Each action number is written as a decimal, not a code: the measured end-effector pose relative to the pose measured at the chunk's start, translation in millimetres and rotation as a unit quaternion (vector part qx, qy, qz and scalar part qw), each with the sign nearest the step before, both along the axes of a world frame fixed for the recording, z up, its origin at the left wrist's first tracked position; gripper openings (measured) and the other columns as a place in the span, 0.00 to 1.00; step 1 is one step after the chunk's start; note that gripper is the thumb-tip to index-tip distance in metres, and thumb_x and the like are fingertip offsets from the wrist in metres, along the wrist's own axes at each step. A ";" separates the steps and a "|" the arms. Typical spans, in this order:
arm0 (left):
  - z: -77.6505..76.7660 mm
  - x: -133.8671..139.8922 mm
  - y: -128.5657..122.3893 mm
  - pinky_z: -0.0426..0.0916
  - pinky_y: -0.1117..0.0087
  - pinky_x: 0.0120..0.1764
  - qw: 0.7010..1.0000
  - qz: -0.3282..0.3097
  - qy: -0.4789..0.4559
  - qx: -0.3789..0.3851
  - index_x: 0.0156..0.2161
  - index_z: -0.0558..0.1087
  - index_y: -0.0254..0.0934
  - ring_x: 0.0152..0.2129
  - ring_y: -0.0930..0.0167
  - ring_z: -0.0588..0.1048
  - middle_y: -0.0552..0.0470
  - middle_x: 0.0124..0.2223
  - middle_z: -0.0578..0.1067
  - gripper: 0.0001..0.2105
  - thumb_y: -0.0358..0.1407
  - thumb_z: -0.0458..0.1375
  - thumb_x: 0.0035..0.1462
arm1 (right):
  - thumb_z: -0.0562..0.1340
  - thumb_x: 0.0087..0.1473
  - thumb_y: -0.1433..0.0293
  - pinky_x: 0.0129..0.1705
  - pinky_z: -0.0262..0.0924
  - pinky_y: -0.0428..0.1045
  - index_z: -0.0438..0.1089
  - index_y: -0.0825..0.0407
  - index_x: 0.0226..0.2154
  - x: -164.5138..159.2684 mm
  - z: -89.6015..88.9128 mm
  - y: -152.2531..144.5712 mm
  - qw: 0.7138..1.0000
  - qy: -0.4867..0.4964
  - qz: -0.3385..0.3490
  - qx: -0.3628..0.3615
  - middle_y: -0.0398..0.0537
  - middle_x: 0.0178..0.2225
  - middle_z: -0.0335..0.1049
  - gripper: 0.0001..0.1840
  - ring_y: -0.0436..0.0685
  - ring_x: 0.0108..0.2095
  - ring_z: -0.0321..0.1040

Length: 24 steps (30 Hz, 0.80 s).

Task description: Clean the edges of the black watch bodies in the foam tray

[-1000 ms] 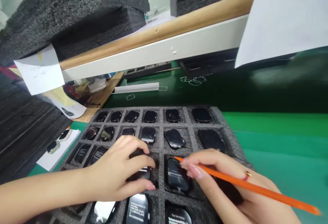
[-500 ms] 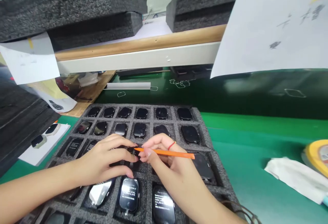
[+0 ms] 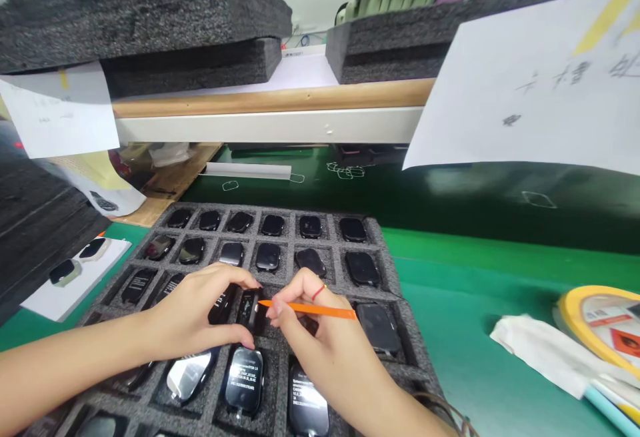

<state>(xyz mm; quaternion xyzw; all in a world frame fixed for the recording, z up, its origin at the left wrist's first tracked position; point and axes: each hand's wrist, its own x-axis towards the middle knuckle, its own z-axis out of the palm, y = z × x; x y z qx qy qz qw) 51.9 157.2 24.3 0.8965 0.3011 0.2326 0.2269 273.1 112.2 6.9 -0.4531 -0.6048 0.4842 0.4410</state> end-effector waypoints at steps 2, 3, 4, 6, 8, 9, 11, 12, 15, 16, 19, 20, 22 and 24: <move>-0.7 0.4 0.0 0.70 0.63 0.44 1.000 0.001 0.004 -0.003 0.49 0.66 0.39 0.41 0.64 0.76 0.50 0.45 0.77 0.27 0.46 0.72 0.50 | 0.59 0.64 0.63 0.38 0.66 0.49 0.67 0.49 0.31 0.1 -0.4 -1.3 1.000 0.001 0.004 0.006 0.44 0.31 0.70 0.11 0.54 0.34 0.71; -1.1 0.7 0.0 0.70 0.63 0.44 1.000 0.001 0.004 -0.004 0.48 0.66 0.39 0.40 0.64 0.75 0.50 0.45 0.76 0.27 0.46 0.73 0.49 | 0.59 0.64 0.63 0.38 0.66 0.49 0.67 0.49 0.31 0.0 -0.6 -2.1 1.000 0.002 0.002 0.007 0.44 0.31 0.70 0.11 0.54 0.34 0.71; -1.2 1.1 -0.1 0.70 0.63 0.45 1.000 0.000 0.004 -0.007 0.48 0.66 0.38 0.40 0.64 0.75 0.51 0.44 0.76 0.28 0.45 0.73 0.49 | 0.58 0.64 0.63 0.38 0.66 0.49 0.67 0.49 0.31 -0.1 -0.7 -2.8 1.000 0.001 0.001 0.009 0.44 0.31 0.70 0.11 0.54 0.34 0.71; -0.5 1.8 0.1 0.69 0.63 0.45 1.000 -0.003 0.005 -0.019 0.48 0.66 0.38 0.40 0.65 0.75 0.51 0.44 0.76 0.28 0.45 0.73 0.48 | 0.58 0.65 0.62 0.39 0.67 0.49 0.67 0.49 0.31 -0.4 -1.0 -3.7 1.000 -0.005 -0.002 0.014 0.44 0.31 0.70 0.11 0.54 0.34 0.71; 2.4 1.9 0.6 0.68 0.62 0.47 1.000 -0.011 0.005 -0.028 0.51 0.65 0.37 0.42 0.64 0.74 0.49 0.46 0.75 0.30 0.45 0.73 0.49 | 0.58 0.65 0.61 0.39 0.67 0.49 0.68 0.49 0.31 -0.8 -1.3 -3.6 1.000 -0.009 -0.002 0.018 0.45 0.31 0.71 0.12 0.54 0.34 0.72; 4.7 1.5 0.9 0.67 0.61 0.48 1.000 -0.012 0.007 -0.024 0.52 0.65 0.37 0.44 0.63 0.73 0.48 0.48 0.74 0.31 0.47 0.73 0.49 | 0.59 0.65 0.61 0.39 0.67 0.49 0.68 0.49 0.31 -0.9 -1.4 -3.1 1.000 -0.009 -0.003 0.018 0.45 0.31 0.71 0.12 0.54 0.34 0.72; 10.3 -0.8 1.9 0.65 0.60 0.49 1.000 -0.001 0.018 0.002 0.50 0.67 0.36 0.45 0.62 0.70 0.47 0.47 0.72 0.28 0.49 0.71 0.51 | 0.60 0.63 0.58 0.38 0.68 0.50 0.67 0.50 0.31 -1.1 -0.9 -1.6 1.000 0.003 -0.012 0.010 0.46 0.30 0.72 0.14 0.55 0.33 0.72; 13.0 -3.0 2.4 0.65 0.60 0.48 0.999 0.010 0.032 0.020 0.46 0.69 0.36 0.44 0.62 0.69 0.47 0.45 0.72 0.24 0.49 0.69 0.53 | 0.61 0.62 0.57 0.37 0.69 0.50 0.67 0.50 0.30 -1.0 -0.2 -0.6 1.000 0.014 -0.019 0.004 0.47 0.29 0.72 0.15 0.55 0.32 0.72; 18.0 -13.8 3.0 0.62 0.62 0.44 0.993 0.019 0.102 0.057 0.36 0.72 0.37 0.39 0.64 0.68 0.50 0.39 0.70 0.13 0.45 0.64 0.61 | 0.64 0.58 0.53 0.34 0.71 0.50 0.67 0.51 0.29 -0.1 4.3 1.6 0.998 0.041 -0.048 -0.005 0.48 0.28 0.72 0.19 0.55 0.29 0.72; 18.3 -18.7 2.6 0.62 0.62 0.44 0.990 0.005 0.123 0.064 0.36 0.73 0.37 0.39 0.64 0.69 0.50 0.40 0.71 0.11 0.44 0.63 0.62 | 0.64 0.58 0.52 0.34 0.71 0.50 0.67 0.51 0.29 0.3 6.5 2.1 0.998 0.041 -0.057 -0.001 0.49 0.28 0.73 0.19 0.55 0.29 0.72; 16.9 -35.4 -0.2 0.63 0.60 0.47 0.984 -0.040 0.150 0.086 0.44 0.74 0.37 0.44 0.62 0.69 0.46 0.46 0.71 0.11 0.43 0.62 0.64 | 0.64 0.58 0.52 0.35 0.72 0.50 0.69 0.51 0.31 -0.4 13.4 2.9 0.998 0.023 -0.061 0.008 0.50 0.30 0.74 0.19 0.55 0.29 0.71; 16.4 -41.0 -1.5 0.63 0.59 0.49 0.983 -0.044 0.151 0.090 0.46 0.73 0.37 0.45 0.61 0.69 0.45 0.48 0.70 0.12 0.43 0.61 0.64 | 0.64 0.58 0.53 0.35 0.71 0.50 0.70 0.52 0.32 -1.9 15.4 3.4 0.998 0.019 -0.054 0.003 0.50 0.31 0.74 0.18 0.55 0.30 0.72; 16.1 -51.0 -3.7 0.63 0.58 0.50 0.986 -0.036 0.140 0.080 0.48 0.72 0.38 0.47 0.60 0.68 0.45 0.49 0.70 0.13 0.43 0.61 0.64 | 0.65 0.56 0.53 0.36 0.71 0.50 0.72 0.52 0.35 -7.8 18.5 5.5 0.999 0.023 -0.031 -0.018 0.50 0.33 0.75 0.18 0.55 0.31 0.72; 16.1 -58.7 -5.0 0.63 0.59 0.52 0.992 -0.021 0.115 0.052 0.50 0.71 0.39 0.49 0.61 0.68 0.46 0.50 0.71 0.14 0.42 0.62 0.63 | 0.67 0.55 0.52 0.36 0.70 0.50 0.73 0.52 0.36 -17.9 20.4 9.3 0.998 0.047 -0.008 -0.041 0.51 0.34 0.75 0.20 0.54 0.31 0.72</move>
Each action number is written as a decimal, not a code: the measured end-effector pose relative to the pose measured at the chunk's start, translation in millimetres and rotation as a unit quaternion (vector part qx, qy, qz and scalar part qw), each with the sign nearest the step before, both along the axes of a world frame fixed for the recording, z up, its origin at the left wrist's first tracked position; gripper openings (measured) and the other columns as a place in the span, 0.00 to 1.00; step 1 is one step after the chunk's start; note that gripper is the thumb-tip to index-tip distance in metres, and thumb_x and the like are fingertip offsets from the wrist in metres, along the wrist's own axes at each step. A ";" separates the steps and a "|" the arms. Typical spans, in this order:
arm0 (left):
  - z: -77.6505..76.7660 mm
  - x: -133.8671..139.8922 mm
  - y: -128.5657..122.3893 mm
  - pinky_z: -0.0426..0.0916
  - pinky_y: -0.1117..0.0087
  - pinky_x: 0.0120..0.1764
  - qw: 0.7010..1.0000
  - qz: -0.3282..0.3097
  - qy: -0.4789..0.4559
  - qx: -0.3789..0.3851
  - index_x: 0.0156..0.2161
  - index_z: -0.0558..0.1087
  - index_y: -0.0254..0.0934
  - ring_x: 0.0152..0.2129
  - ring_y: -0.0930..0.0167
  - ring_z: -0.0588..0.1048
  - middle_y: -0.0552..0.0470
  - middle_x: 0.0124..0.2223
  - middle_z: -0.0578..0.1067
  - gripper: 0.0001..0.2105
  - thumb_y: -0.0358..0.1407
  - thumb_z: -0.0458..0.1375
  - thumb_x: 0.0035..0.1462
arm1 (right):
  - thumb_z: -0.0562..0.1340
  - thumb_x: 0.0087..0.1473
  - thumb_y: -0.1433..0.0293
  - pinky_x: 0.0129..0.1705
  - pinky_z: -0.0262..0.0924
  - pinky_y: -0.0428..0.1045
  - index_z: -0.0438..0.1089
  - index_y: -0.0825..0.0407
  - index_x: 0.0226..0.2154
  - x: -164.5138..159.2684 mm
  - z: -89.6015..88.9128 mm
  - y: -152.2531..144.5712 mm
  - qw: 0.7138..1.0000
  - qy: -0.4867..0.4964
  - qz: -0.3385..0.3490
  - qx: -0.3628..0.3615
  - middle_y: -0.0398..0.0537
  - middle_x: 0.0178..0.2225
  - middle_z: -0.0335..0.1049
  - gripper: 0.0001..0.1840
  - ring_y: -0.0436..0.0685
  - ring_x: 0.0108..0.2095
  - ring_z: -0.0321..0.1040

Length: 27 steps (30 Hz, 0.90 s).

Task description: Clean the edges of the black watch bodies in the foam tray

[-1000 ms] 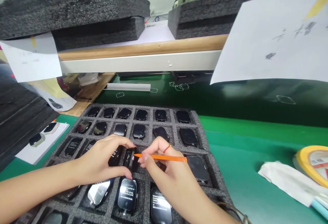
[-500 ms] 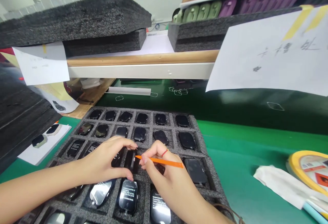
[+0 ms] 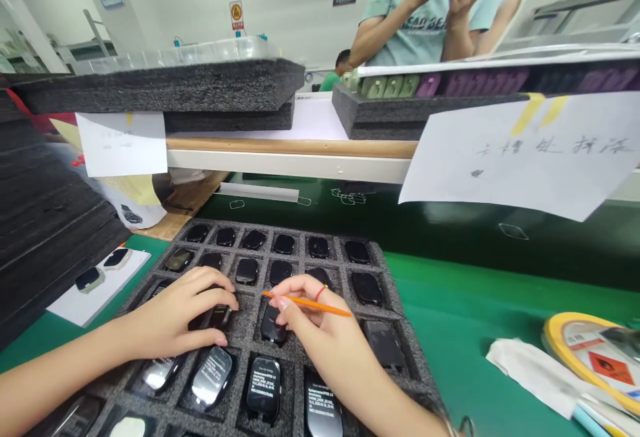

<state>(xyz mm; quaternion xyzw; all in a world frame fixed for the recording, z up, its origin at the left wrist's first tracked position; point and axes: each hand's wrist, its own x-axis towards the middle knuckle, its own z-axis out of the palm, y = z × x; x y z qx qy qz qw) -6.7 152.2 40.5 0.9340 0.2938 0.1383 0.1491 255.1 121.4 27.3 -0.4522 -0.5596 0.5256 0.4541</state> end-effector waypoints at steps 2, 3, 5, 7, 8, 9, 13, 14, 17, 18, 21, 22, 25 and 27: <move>-0.6 -4.8 -0.1 0.63 0.61 0.53 0.999 0.012 -0.023 -0.027 0.50 0.71 0.40 0.50 0.63 0.69 0.48 0.50 0.72 0.13 0.41 0.63 0.63 | 0.67 0.54 0.49 0.35 0.69 0.49 0.72 0.53 0.35 -13.3 1.3 5.4 0.999 0.036 0.016 -0.016 0.50 0.33 0.75 0.23 0.54 0.30 0.72; -1.4 -6.3 0.4 0.63 0.61 0.54 0.999 0.013 -0.031 -0.033 0.49 0.72 0.41 0.50 0.64 0.69 0.48 0.51 0.73 0.13 0.40 0.64 0.62 | 0.67 0.53 0.47 0.35 0.69 0.49 0.71 0.53 0.34 -20.5 1.9 8.5 0.998 0.053 0.019 -0.021 0.49 0.31 0.74 0.25 0.53 0.30 0.71; -4.0 -7.7 1.7 0.64 0.62 0.53 0.998 0.010 -0.048 -0.034 0.47 0.74 0.40 0.49 0.64 0.71 0.48 0.49 0.74 0.12 0.40 0.66 0.61 | 0.68 0.50 0.44 0.34 0.68 0.49 0.69 0.53 0.32 -34.4 2.8 14.8 0.996 0.084 0.014 -0.027 0.47 0.29 0.73 0.28 0.53 0.28 0.71; -7.4 -7.8 3.2 0.65 0.62 0.52 0.998 0.000 -0.067 -0.022 0.46 0.76 0.40 0.48 0.64 0.72 0.48 0.48 0.75 0.13 0.42 0.67 0.58 | 0.69 0.48 0.43 0.34 0.68 0.49 0.68 0.52 0.32 -45.3 2.8 20.4 0.994 0.101 0.008 -0.031 0.47 0.28 0.72 0.29 0.53 0.28 0.71; -8.9 -7.7 3.9 0.66 0.62 0.51 0.997 -0.002 -0.075 -0.015 0.45 0.76 0.39 0.47 0.64 0.73 0.48 0.47 0.76 0.14 0.42 0.68 0.57 | 0.69 0.48 0.44 0.33 0.68 0.49 0.67 0.52 0.32 -49.1 2.5 22.8 0.994 0.106 0.004 -0.029 0.46 0.28 0.72 0.29 0.54 0.28 0.71; -10.2 -7.4 4.4 0.66 0.63 0.51 0.996 -0.003 -0.083 -0.012 0.45 0.76 0.39 0.46 0.64 0.73 0.48 0.46 0.76 0.14 0.42 0.69 0.56 | 0.70 0.48 0.45 0.34 0.68 0.49 0.67 0.52 0.32 -51.6 2.1 24.9 0.994 0.107 0.000 -0.027 0.46 0.28 0.72 0.28 0.54 0.28 0.71; -12.1 -6.3 5.2 0.67 0.63 0.50 0.994 0.012 -0.103 -0.038 0.47 0.73 0.38 0.44 0.64 0.74 0.49 0.45 0.76 0.20 0.41 0.71 0.52 | 0.70 0.50 0.47 0.35 0.68 0.49 0.67 0.52 0.33 -51.8 0.9 29.9 0.992 0.118 -0.043 -0.024 0.46 0.28 0.73 0.26 0.53 0.28 0.71; -12.0 -6.1 5.2 0.68 0.62 0.49 0.993 0.023 -0.106 -0.049 0.49 0.71 0.37 0.44 0.64 0.74 0.49 0.45 0.76 0.23 0.42 0.72 0.51 | 0.70 0.50 0.48 0.35 0.68 0.49 0.67 0.52 0.33 -50.9 0.4 30.0 0.991 0.123 -0.051 -0.025 0.45 0.28 0.73 0.25 0.53 0.28 0.71; -11.8 -5.4 5.4 0.70 0.61 0.48 0.989 0.061 -0.110 -0.079 0.52 0.67 0.37 0.45 0.63 0.74 0.47 0.48 0.76 0.30 0.42 0.74 0.48 | 0.69 0.52 0.49 0.35 0.68 0.49 0.66 0.52 0.33 -49.9 -3.9 26.5 0.994 0.109 -0.021 -0.019 0.45 0.27 0.73 0.24 0.53 0.28 0.71; -11.8 -5.2 5.5 0.70 0.61 0.48 0.988 0.068 -0.112 -0.087 0.52 0.67 0.36 0.45 0.62 0.74 0.47 0.47 0.76 0.31 0.42 0.75 0.47 | 0.68 0.54 0.49 0.35 0.68 0.50 0.65 0.52 0.32 -50.3 -6.5 24.4 0.996 0.093 -0.001 -0.015 0.45 0.27 0.73 0.24 0.54 0.28 0.71; -11.7 -4.4 5.6 0.70 0.60 0.47 0.986 0.073 -0.111 -0.103 0.50 0.67 0.36 0.44 0.62 0.74 0.48 0.46 0.75 0.30 0.40 0.75 0.45 | 0.63 0.59 0.50 0.37 0.69 0.51 0.64 0.51 0.32 -52.1 -15.1 18.1 0.999 0.035 0.042 -0.002 0.46 0.27 0.72 0.21 0.55 0.30 0.72; -11.7 -4.2 5.6 0.70 0.59 0.47 0.985 0.073 -0.111 -0.107 0.50 0.67 0.36 0.45 0.62 0.74 0.47 0.47 0.75 0.30 0.40 0.75 0.45 | 0.62 0.61 0.51 0.38 0.69 0.52 0.63 0.51 0.32 -52.5 -17.3 16.6 0.999 0.021 0.047 0.001 0.45 0.27 0.72 0.20 0.55 0.30 0.72; -12.2 -4.1 5.3 0.70 0.59 0.48 0.984 0.076 -0.110 -0.116 0.50 0.66 0.37 0.45 0.61 0.74 0.47 0.47 0.75 0.30 0.39 0.75 0.46 | 0.60 0.63 0.54 0.38 0.68 0.52 0.62 0.50 0.32 -52.8 -20.3 14.6 0.999 0.000 0.049 0.015 0.44 0.27 0.70 0.18 0.55 0.30 0.72; -12.8 -4.4 5.1 0.69 0.59 0.48 0.984 0.077 -0.110 -0.116 0.50 0.66 0.37 0.45 0.62 0.74 0.47 0.47 0.75 0.30 0.40 0.75 0.46 | 0.59 0.63 0.55 0.37 0.67 0.51 0.62 0.50 0.32 -52.9 -20.0 14.4 0.999 -0.011 0.043 0.027 0.44 0.27 0.69 0.17 0.54 0.30 0.71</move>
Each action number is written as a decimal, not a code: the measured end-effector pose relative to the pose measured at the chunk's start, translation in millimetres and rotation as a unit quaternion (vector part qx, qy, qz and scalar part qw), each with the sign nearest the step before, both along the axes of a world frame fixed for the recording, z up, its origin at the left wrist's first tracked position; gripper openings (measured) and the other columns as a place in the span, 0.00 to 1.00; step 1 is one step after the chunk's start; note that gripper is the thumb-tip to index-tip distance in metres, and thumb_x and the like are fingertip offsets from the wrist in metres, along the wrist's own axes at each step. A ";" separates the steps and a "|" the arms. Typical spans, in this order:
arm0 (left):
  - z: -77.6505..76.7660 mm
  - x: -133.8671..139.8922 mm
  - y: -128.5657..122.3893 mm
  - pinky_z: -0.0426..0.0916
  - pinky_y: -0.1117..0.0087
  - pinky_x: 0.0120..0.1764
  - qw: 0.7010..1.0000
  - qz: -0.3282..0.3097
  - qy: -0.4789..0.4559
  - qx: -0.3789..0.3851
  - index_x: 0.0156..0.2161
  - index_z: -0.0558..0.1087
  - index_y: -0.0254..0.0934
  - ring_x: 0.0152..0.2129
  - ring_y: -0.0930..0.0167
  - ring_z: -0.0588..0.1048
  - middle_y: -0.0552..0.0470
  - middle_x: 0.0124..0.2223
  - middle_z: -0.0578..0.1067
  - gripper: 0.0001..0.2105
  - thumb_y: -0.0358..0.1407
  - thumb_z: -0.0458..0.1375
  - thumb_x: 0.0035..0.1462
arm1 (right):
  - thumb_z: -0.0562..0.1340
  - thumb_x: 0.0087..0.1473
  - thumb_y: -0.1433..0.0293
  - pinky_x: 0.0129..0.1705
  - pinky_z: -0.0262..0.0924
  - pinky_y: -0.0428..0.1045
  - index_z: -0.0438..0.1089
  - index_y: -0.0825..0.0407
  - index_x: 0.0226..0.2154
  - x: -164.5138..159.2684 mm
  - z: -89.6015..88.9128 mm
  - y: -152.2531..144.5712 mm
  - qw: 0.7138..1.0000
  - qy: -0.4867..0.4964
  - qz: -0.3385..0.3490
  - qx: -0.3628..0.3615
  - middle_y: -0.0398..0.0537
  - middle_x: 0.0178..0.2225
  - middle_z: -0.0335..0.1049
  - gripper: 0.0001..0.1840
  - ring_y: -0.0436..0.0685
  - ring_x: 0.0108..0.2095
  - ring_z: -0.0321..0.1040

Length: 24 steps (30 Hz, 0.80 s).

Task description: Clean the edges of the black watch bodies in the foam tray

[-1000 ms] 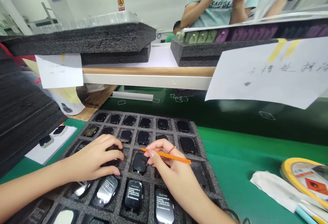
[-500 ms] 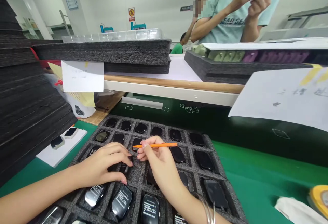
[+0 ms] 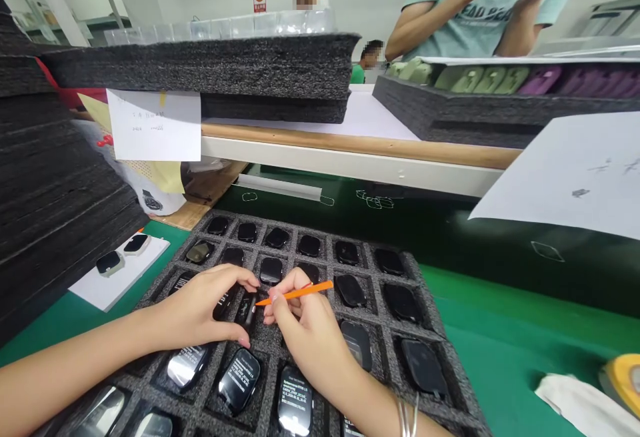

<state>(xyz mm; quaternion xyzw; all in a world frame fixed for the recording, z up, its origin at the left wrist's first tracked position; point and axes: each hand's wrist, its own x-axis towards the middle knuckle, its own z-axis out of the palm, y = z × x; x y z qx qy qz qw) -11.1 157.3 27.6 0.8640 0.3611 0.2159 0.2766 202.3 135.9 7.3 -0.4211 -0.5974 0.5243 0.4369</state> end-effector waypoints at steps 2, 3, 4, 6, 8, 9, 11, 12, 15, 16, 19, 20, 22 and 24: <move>-0.5 -0.2 -0.1 0.69 0.59 0.48 1.000 0.000 -0.001 0.001 0.50 0.66 0.37 0.45 0.62 0.73 0.47 0.47 0.75 0.31 0.40 0.75 0.45 | 0.58 0.64 0.55 0.37 0.67 0.51 0.62 0.50 0.32 -0.2 0.5 0.3 1.000 -0.014 -0.004 0.014 0.44 0.27 0.68 0.17 0.55 0.30 0.71; -0.7 -0.3 0.0 0.69 0.59 0.48 1.000 -0.001 -0.002 0.001 0.50 0.66 0.37 0.45 0.62 0.73 0.47 0.47 0.75 0.31 0.41 0.75 0.45 | 0.58 0.64 0.54 0.36 0.67 0.51 0.62 0.50 0.32 -0.4 0.4 0.6 1.000 -0.020 -0.005 0.019 0.44 0.27 0.68 0.18 0.55 0.30 0.71; -0.7 -0.2 0.0 0.69 0.60 0.48 1.000 -0.002 -0.002 0.000 0.50 0.66 0.37 0.45 0.62 0.73 0.48 0.47 0.74 0.30 0.41 0.75 0.45 | 0.58 0.64 0.54 0.36 0.67 0.51 0.62 0.50 0.32 -0.6 -0.1 0.8 0.999 -0.024 -0.006 0.022 0.44 0.27 0.68 0.18 0.55 0.29 0.71; -0.1 -0.1 0.1 0.69 0.60 0.47 1.000 -0.004 0.000 -0.007 0.50 0.66 0.37 0.45 0.62 0.73 0.48 0.46 0.74 0.29 0.41 0.75 0.47 | 0.59 0.63 0.52 0.35 0.67 0.50 0.62 0.50 0.31 -0.9 -1.8 1.3 0.999 -0.028 -0.006 0.026 0.44 0.27 0.68 0.19 0.55 0.29 0.71; 1.4 -0.1 -0.3 0.68 0.61 0.48 1.000 -0.008 0.002 -0.007 0.51 0.66 0.37 0.45 0.62 0.72 0.48 0.47 0.73 0.30 0.42 0.74 0.47 | 0.59 0.63 0.52 0.35 0.67 0.49 0.62 0.50 0.32 -1.3 -3.9 1.6 0.999 -0.026 -0.006 0.030 0.44 0.27 0.68 0.19 0.54 0.29 0.71; 2.6 -0.4 -0.7 0.67 0.60 0.49 1.000 -0.008 0.004 0.003 0.51 0.66 0.37 0.46 0.62 0.71 0.47 0.47 0.73 0.31 0.43 0.75 0.46 | 0.59 0.63 0.52 0.35 0.67 0.49 0.62 0.50 0.32 -1.6 -4.7 1.6 0.999 -0.023 -0.006 0.034 0.44 0.27 0.68 0.19 0.54 0.29 0.71; 5.5 -1.9 -1.9 0.66 0.59 0.49 0.999 0.009 0.016 0.037 0.49 0.67 0.36 0.46 0.61 0.69 0.47 0.47 0.71 0.31 0.47 0.74 0.45 | 0.59 0.63 0.52 0.35 0.67 0.49 0.62 0.50 0.31 -2.3 -5.4 1.4 0.999 -0.018 -0.007 0.041 0.43 0.27 0.67 0.20 0.53 0.29 0.71; 6.9 -3.5 -2.5 0.65 0.58 0.48 0.998 0.021 0.030 0.060 0.45 0.69 0.36 0.45 0.60 0.68 0.47 0.46 0.70 0.28 0.49 0.73 0.46 | 0.59 0.63 0.51 0.34 0.67 0.48 0.62 0.50 0.31 -2.5 -5.3 1.4 0.999 -0.014 -0.008 0.043 0.43 0.27 0.67 0.20 0.53 0.28 0.70; 8.5 -12.2 -4.1 0.63 0.59 0.45 0.990 0.030 0.091 0.103 0.36 0.70 0.37 0.41 0.61 0.67 0.49 0.41 0.68 0.18 0.48 0.69 0.55 | 0.62 0.59 0.48 0.33 0.68 0.48 0.62 0.50 0.30 -1.1 -3.3 2.0 0.999 0.011 -0.016 0.026 0.43 0.25 0.67 0.23 0.52 0.27 0.70; 8.0 -16.5 -4.5 0.62 0.60 0.45 0.989 0.017 0.105 0.106 0.36 0.70 0.37 0.41 0.62 0.67 0.49 0.41 0.68 0.15 0.46 0.67 0.58 | 0.63 0.58 0.47 0.33 0.68 0.47 0.62 0.50 0.30 -0.1 -2.3 2.6 0.999 0.023 -0.023 0.019 0.43 0.25 0.68 0.24 0.52 0.26 0.70; 5.4 -32.4 -5.7 0.61 0.60 0.48 0.986 -0.022 0.122 0.113 0.41 0.72 0.38 0.44 0.62 0.67 0.49 0.45 0.68 0.10 0.43 0.63 0.63 | 0.65 0.55 0.45 0.33 0.69 0.47 0.64 0.51 0.30 1.7 2.0 5.5 0.998 0.037 -0.046 0.018 0.44 0.25 0.69 0.26 0.52 0.26 0.69; 4.7 -37.8 -6.2 0.61 0.59 0.48 0.985 -0.027 0.126 0.116 0.42 0.72 0.39 0.45 0.62 0.67 0.49 0.46 0.68 0.09 0.43 0.62 0.64 | 0.65 0.55 0.44 0.33 0.69 0.47 0.65 0.51 0.30 0.7 3.9 6.8 0.998 0.033 -0.049 0.022 0.45 0.25 0.70 0.27 0.52 0.26 0.69; 4.6 -47.5 -7.9 0.61 0.59 0.49 0.985 -0.023 0.127 0.116 0.45 0.73 0.42 0.46 0.61 0.67 0.49 0.47 0.67 0.09 0.43 0.61 0.64 | 0.66 0.53 0.44 0.33 0.69 0.47 0.68 0.52 0.31 -5.3 8.0 10.1 0.999 0.026 -0.040 0.020 0.46 0.27 0.71 0.27 0.52 0.27 0.70; 5.6 -54.5 -10.0 0.60 0.59 0.51 0.988 -0.012 0.111 0.105 0.47 0.72 0.43 0.48 0.61 0.67 0.49 0.49 0.68 0.10 0.43 0.62 0.64 | 0.68 0.50 0.44 0.32 0.68 0.47 0.70 0.54 0.32 -16.5 12.2 14.1 0.999 0.037 -0.018 -0.002 0.48 0.29 0.73 0.28 0.51 0.27 0.70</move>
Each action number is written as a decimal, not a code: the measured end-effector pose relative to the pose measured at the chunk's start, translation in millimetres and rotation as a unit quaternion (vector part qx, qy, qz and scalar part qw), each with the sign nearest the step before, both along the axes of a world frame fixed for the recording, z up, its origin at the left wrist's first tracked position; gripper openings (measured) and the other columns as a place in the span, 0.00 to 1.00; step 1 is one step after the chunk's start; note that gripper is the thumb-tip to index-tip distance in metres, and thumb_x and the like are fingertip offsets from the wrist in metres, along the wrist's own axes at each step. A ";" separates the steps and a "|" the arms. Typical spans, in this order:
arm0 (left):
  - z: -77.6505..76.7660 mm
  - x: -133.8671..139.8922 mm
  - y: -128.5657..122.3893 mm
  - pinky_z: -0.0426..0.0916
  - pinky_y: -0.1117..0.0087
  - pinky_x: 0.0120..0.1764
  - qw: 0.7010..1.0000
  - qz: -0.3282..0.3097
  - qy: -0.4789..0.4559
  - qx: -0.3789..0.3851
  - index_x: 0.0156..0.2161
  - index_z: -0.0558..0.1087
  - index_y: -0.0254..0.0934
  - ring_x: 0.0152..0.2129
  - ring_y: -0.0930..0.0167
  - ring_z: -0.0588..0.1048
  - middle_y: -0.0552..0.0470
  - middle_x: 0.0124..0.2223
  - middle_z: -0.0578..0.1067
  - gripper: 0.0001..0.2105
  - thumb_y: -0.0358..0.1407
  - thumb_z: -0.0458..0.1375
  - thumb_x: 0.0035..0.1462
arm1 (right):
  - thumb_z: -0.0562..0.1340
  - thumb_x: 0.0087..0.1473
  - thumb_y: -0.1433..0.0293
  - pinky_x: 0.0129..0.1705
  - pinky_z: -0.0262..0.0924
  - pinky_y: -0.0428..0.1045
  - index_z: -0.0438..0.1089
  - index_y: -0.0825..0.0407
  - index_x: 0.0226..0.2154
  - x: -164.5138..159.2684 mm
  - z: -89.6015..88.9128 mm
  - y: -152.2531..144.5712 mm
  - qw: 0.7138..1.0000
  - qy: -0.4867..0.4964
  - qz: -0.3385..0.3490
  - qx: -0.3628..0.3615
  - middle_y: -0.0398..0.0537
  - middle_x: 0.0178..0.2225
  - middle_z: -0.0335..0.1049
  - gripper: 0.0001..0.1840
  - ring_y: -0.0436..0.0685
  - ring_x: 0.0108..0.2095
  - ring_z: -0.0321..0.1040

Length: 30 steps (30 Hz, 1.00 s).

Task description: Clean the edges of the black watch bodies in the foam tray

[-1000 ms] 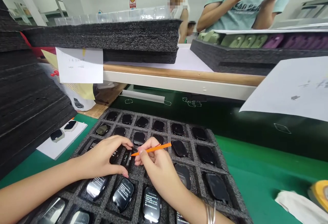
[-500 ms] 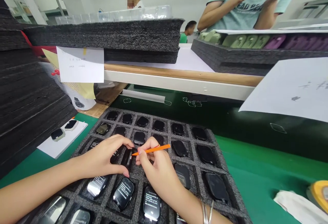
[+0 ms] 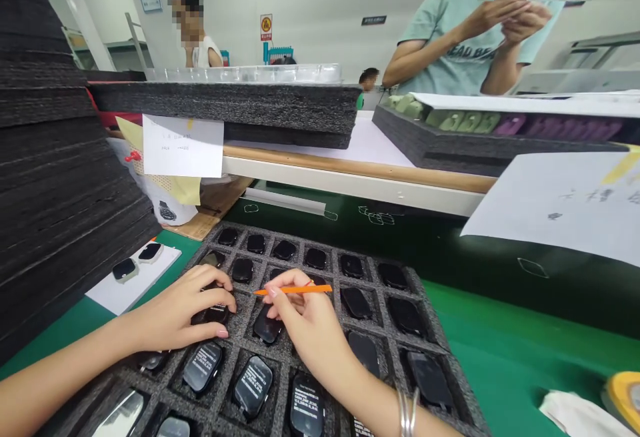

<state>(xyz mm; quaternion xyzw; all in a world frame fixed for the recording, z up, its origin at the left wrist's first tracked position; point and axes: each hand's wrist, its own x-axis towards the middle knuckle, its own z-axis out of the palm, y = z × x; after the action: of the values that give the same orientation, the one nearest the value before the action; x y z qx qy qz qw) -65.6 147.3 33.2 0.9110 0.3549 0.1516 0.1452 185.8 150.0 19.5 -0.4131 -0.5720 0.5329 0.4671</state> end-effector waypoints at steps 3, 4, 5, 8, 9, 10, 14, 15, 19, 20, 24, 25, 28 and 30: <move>0.9 -6.4 -1.7 0.60 0.61 0.53 1.000 -0.008 -0.027 -0.010 0.49 0.72 0.42 0.50 0.62 0.69 0.49 0.51 0.71 0.12 0.42 0.63 0.63 | 0.71 0.45 0.43 0.31 0.67 0.46 0.70 0.55 0.33 -21.2 3.1 6.7 0.998 0.040 0.029 -0.035 0.48 0.29 0.74 0.31 0.51 0.27 0.70; 0.5 -8.2 -1.2 0.61 0.62 0.53 0.999 -0.018 -0.036 -0.013 0.49 0.72 0.42 0.50 0.63 0.70 0.49 0.52 0.72 0.13 0.42 0.64 0.63 | 0.70 0.45 0.43 0.31 0.67 0.46 0.69 0.54 0.33 -27.7 2.5 8.6 0.997 0.051 0.033 -0.040 0.48 0.29 0.74 0.32 0.51 0.26 0.70; -0.3 -9.8 -0.2 0.61 0.64 0.53 0.998 -0.027 -0.048 -0.015 0.48 0.72 0.41 0.50 0.63 0.71 0.48 0.52 0.74 0.13 0.42 0.64 0.62 | 0.69 0.46 0.42 0.30 0.67 0.46 0.68 0.54 0.32 -33.2 1.0 10.3 0.997 0.058 0.034 -0.042 0.47 0.28 0.73 0.32 0.51 0.26 0.70; -4.6 -14.5 4.8 0.63 0.66 0.53 0.994 -0.050 -0.093 -0.006 0.46 0.74 0.38 0.50 0.64 0.74 0.46 0.52 0.76 0.13 0.43 0.64 0.61 | 0.67 0.48 0.41 0.30 0.68 0.47 0.64 0.52 0.32 -43.6 -7.1 12.6 0.997 0.063 0.026 -0.039 0.45 0.26 0.73 0.32 0.51 0.25 0.70; -6.2 -15.5 6.3 0.63 0.67 0.53 0.993 -0.055 -0.104 0.000 0.45 0.74 0.38 0.50 0.64 0.74 0.45 0.52 0.77 0.13 0.43 0.65 0.61 | 0.67 0.48 0.41 0.30 0.68 0.47 0.63 0.52 0.31 -45.1 -10.0 12.4 0.997 0.062 0.026 -0.038 0.45 0.26 0.73 0.32 0.51 0.25 0.70; -7.6 -16.3 7.4 0.64 0.67 0.52 0.992 -0.059 -0.113 0.004 0.45 0.75 0.37 0.49 0.64 0.75 0.45 0.52 0.77 0.13 0.43 0.65 0.60 | 0.68 0.48 0.41 0.30 0.68 0.47 0.63 0.52 0.31 -45.9 -12.5 11.8 0.997 0.060 0.027 -0.038 0.45 0.25 0.73 0.31 0.51 0.25 0.70; -10.7 -15.8 6.5 0.65 0.67 0.50 0.992 -0.027 -0.124 -0.022 0.47 0.72 0.39 0.47 0.65 0.76 0.49 0.49 0.78 0.17 0.44 0.68 0.57 | 0.68 0.49 0.42 0.32 0.69 0.47 0.64 0.52 0.31 -45.7 -16.8 7.4 0.997 0.044 0.048 -0.035 0.48 0.26 0.74 0.30 0.52 0.26 0.72; -11.1 -15.2 5.7 0.66 0.67 0.50 0.991 -0.008 -0.128 -0.035 0.49 0.71 0.39 0.46 0.65 0.76 0.50 0.49 0.78 0.20 0.44 0.69 0.55 | 0.68 0.50 0.42 0.32 0.69 0.47 0.65 0.52 0.31 -45.4 -17.0 6.4 0.997 0.037 0.052 -0.031 0.48 0.26 0.74 0.30 0.52 0.27 0.72; -12.4 -13.0 4.3 0.67 0.67 0.49 0.987 0.036 -0.141 -0.065 0.51 0.66 0.38 0.46 0.66 0.76 0.50 0.48 0.77 0.26 0.44 0.71 0.52 | 0.64 0.54 0.42 0.34 0.70 0.47 0.64 0.52 0.32 -45.0 -18.3 4.1 0.998 -0.003 0.059 0.001 0.48 0.27 0.74 0.29 0.52 0.28 0.72; -12.7 -12.6 4.6 0.67 0.67 0.49 0.987 0.038 -0.141 -0.068 0.51 0.66 0.39 0.46 0.66 0.76 0.51 0.48 0.77 0.26 0.44 0.71 0.53 | 0.64 0.55 0.42 0.34 0.70 0.48 0.64 0.51 0.32 -45.2 -18.9 3.8 0.998 -0.010 0.059 0.009 0.48 0.27 0.73 0.29 0.52 0.28 0.72; -12.8 -12.2 5.7 0.67 0.67 0.49 0.986 0.043 -0.142 -0.073 0.50 0.66 0.39 0.46 0.66 0.76 0.51 0.48 0.77 0.26 0.44 0.72 0.52 | 0.63 0.56 0.43 0.34 0.71 0.49 0.64 0.51 0.32 -46.1 -21.8 3.7 0.998 -0.024 0.056 0.026 0.47 0.27 0.72 0.28 0.53 0.28 0.72; -12.7 -12.2 5.5 0.67 0.67 0.49 0.986 0.045 -0.143 -0.073 0.50 0.66 0.39 0.46 0.65 0.76 0.51 0.48 0.76 0.26 0.44 0.72 0.51 | 0.62 0.56 0.42 0.34 0.71 0.49 0.64 0.51 0.32 -46.3 -22.5 4.0 0.998 -0.025 0.055 0.028 0.47 0.27 0.72 0.28 0.54 0.28 0.72; -12.7 -12.8 4.6 0.68 0.66 0.49 0.986 0.048 -0.140 -0.070 0.50 0.66 0.39 0.46 0.65 0.76 0.50 0.48 0.77 0.27 0.45 0.72 0.50 | 0.62 0.57 0.42 0.34 0.70 0.49 0.63 0.50 0.32 -46.6 -23.5 5.2 0.998 -0.026 0.053 0.029 0.47 0.27 0.72 0.28 0.54 0.28 0.72; -13.1 -13.2 4.2 0.68 0.65 0.49 0.987 0.048 -0.136 -0.068 0.50 0.66 0.40 0.46 0.64 0.76 0.50 0.48 0.77 0.27 0.45 0.72 0.50 | 0.62 0.57 0.42 0.34 0.70 0.49 0.63 0.50 0.33 -46.7 -23.3 5.4 0.998 -0.023 0.054 0.027 0.47 0.27 0.72 0.28 0.54 0.28 0.72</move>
<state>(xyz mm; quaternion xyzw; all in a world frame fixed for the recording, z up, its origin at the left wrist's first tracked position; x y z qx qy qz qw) -78.8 151.5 20.2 0.8522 0.3845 0.2562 0.2458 139.1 155.4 -3.8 -0.3811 -0.6184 0.5321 0.4349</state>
